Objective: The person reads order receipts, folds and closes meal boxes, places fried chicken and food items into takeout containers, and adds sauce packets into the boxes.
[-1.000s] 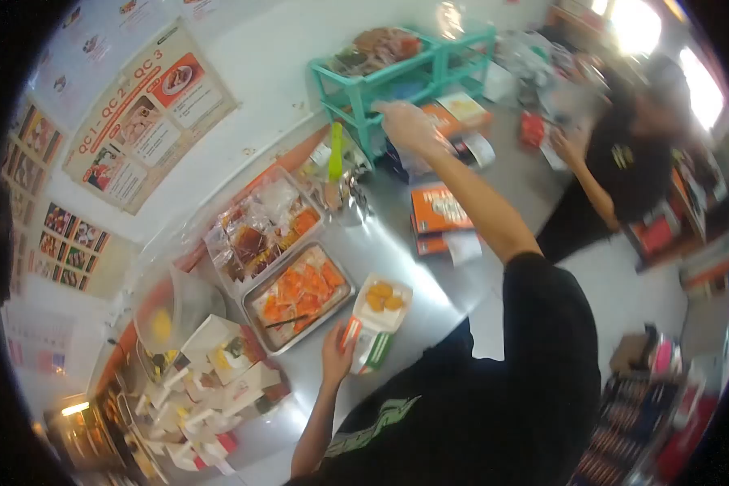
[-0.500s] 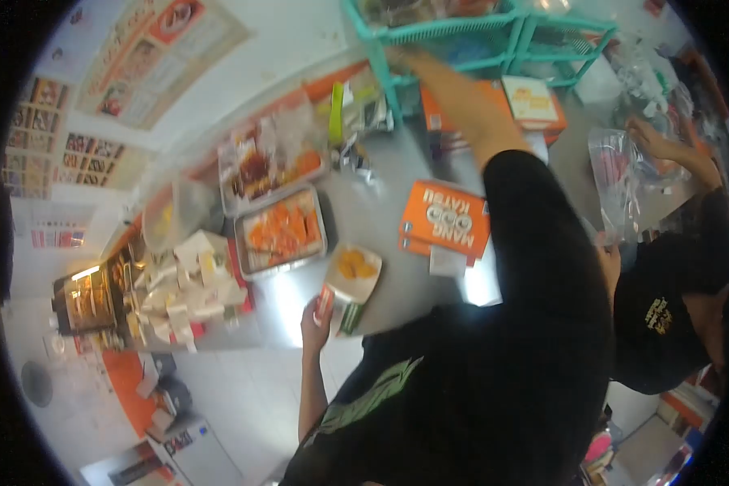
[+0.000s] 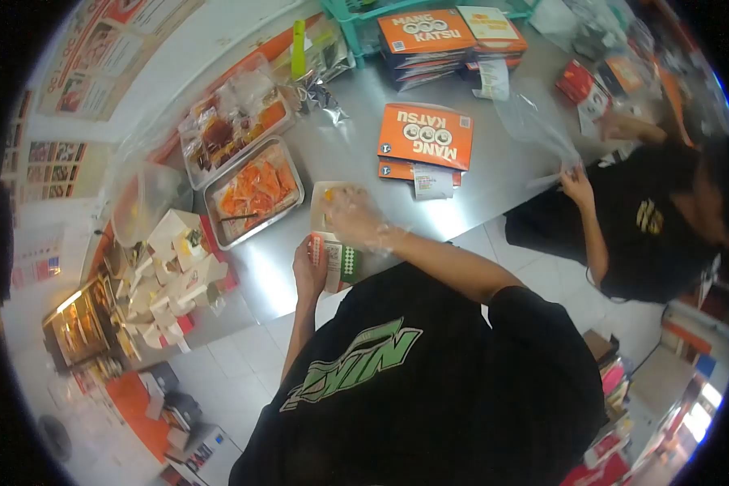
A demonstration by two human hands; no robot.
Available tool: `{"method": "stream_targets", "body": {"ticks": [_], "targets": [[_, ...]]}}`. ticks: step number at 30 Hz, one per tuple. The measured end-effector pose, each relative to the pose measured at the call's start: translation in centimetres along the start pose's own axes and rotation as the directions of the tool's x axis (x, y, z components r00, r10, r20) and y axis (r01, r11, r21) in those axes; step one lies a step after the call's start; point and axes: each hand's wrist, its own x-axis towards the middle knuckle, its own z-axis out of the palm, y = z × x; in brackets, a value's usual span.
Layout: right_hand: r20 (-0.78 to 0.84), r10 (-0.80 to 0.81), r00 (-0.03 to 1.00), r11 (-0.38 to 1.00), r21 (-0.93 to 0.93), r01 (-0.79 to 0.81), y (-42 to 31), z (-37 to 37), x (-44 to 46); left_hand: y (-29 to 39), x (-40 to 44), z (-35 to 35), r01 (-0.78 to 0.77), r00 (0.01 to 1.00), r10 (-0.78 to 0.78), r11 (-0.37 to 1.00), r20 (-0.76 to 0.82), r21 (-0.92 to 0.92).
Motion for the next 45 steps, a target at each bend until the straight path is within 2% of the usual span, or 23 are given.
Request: {"method": "stream_targets", "body": {"ticks": [2, 3, 5, 10, 11, 12, 13, 15, 19, 21, 23, 25, 28, 29, 31, 32, 33, 35, 37, 38, 41, 43, 45], "targets": [[-0.295, -0.169, 0.940, 0.986, -0.048, 0.162, -0.5, 1.7, -2.3, -0.5, 0.7, -1.1, -0.001, 0.996, 0.010, 0.995, 0.087, -0.102], [-0.297, -0.153, 0.943, 0.988, -0.059, 0.141, -1.0, 1.3, -3.9, -0.6, 0.4, -1.5, 0.047, 0.985, -0.013, 0.980, 0.172, -0.195], [0.139, -0.372, 0.918, 0.928, 0.020, 0.373, -1.9, -0.2, -6.6, -0.9, 0.5, -2.2, 0.112, 0.974, -0.054, 0.959, 0.221, -0.258], [-0.055, -0.420, 0.906, 0.894, 0.145, 0.423, -3.4, 0.5, -8.7, -0.6, 0.2, -5.3, 0.301, 0.886, -0.092, 0.860, 0.454, -0.412], [-0.105, -0.438, 0.893, 0.880, 0.152, 0.450, -3.4, 0.7, -8.7, -1.6, 0.2, -5.2, -0.166, 0.893, 0.292, 0.921, 0.342, -0.353], [-0.113, -0.425, 0.898, 0.889, 0.132, 0.438, -3.2, 0.9, -9.0, -2.3, 0.2, -5.2, -0.601, 0.716, 0.647, 0.763, 0.263, -0.238], [-0.191, -0.323, 0.927, 0.892, 0.265, 0.366, -3.2, 1.2, -9.5, -2.6, -0.1, -5.5, -0.619, 0.699, 0.666, 0.746, 0.260, -0.246], [-0.269, -0.198, 0.942, 0.875, 0.386, 0.294, -3.9, 1.5, -10.7, -3.5, -1.1, -6.4, -0.310, 0.636, 0.649, 0.710, 0.417, -0.632], [-0.255, 0.117, 0.960, 0.899, 0.439, 0.007, -4.7, 0.9, -12.6, -2.4, -2.9, -6.6, -0.552, 0.682, 0.665, 0.741, 0.305, -0.382], [-0.213, 0.162, 0.964, 0.868, 0.495, -0.036, -5.3, -1.0, -12.7, -3.0, -2.8, -4.2, -0.393, 0.850, 0.511, 0.776, 0.127, -0.493], [-0.181, 0.296, 0.938, 0.847, 0.504, -0.170, -5.1, -1.1, -12.3, -2.4, -1.4, -2.4, -0.398, 0.875, 0.482, 0.771, 0.047, -0.497], [-0.147, 0.413, 0.899, 0.810, 0.511, -0.289, -3.7, 0.7, -11.1, -2.1, 0.9, 0.1, 0.127, 0.986, -0.010, 0.687, 0.166, -0.716], [0.323, 0.689, 0.648, 0.164, 0.802, -0.575, 0.5, 5.8, -8.4, -1.0, 3.7, 3.5, 0.310, 0.950, -0.214, 0.593, 0.225, -0.744], [0.312, 0.691, 0.652, 0.172, 0.805, -0.568, 0.5, 6.4, -8.1, -0.6, 3.7, 3.9, 0.300, 0.954, -0.205, 0.592, 0.219, -0.748], [-0.052, 0.756, 0.652, 0.116, 0.992, -0.056, 1.2, 10.0, -7.3, 0.4, 4.0, 4.2, 0.137, 0.985, -0.169, 0.715, 0.021, -0.686], [-0.160, 0.666, 0.728, 0.289, 0.956, -0.055, 2.8, 10.8, -7.1, 0.5, 4.0, 4.3, 0.126, 0.987, -0.161, 0.714, 0.014, -0.688], [-0.167, 0.663, 0.730, 0.293, 0.955, -0.048, 3.1, 9.7, -7.3, 0.4, 3.9, 4.2, 0.102, 0.990, -0.141, 0.704, 0.002, -0.703], [0.126, 0.420, 0.899, 0.234, 0.942, -0.242, 2.4, 5.2, -7.5, -0.6, 4.2, 4.6, 0.069, 0.994, -0.112, 0.697, -0.013, -0.714], [0.133, 0.382, 0.914, 0.207, 0.952, -0.225, 2.9, 3.5, -7.4, -2.2, 4.9, 6.1, -0.331, 0.920, 0.203, 0.862, -0.336, -0.384], [0.137, 0.355, 0.925, 0.268, 0.933, -0.241, 3.8, 3.8, -7.1, -2.6, 4.9, 6.7, -0.334, 0.918, 0.206, 0.861, -0.338, -0.382], [0.219, 0.316, 0.923, 0.404, 0.849, -0.340, 4.7, 1.9, -6.3, -1.8, 4.4, 6.8, -0.277, 0.945, 0.148, 0.840, -0.293, -0.467], [0.295, 0.313, 0.903, 0.473, 0.776, -0.417, 5.1, 1.5, -6.1, 0.0, 3.8, 5.2, 0.214, 0.977, -0.111, 0.588, 0.184, -0.780], [0.404, 0.238, 0.883, 0.385, 0.796, -0.467, 5.9, 2.3, -6.1, -0.9, 3.9, 5.6, 0.275, 0.960, -0.127, 0.572, 0.248, -0.773]]}}
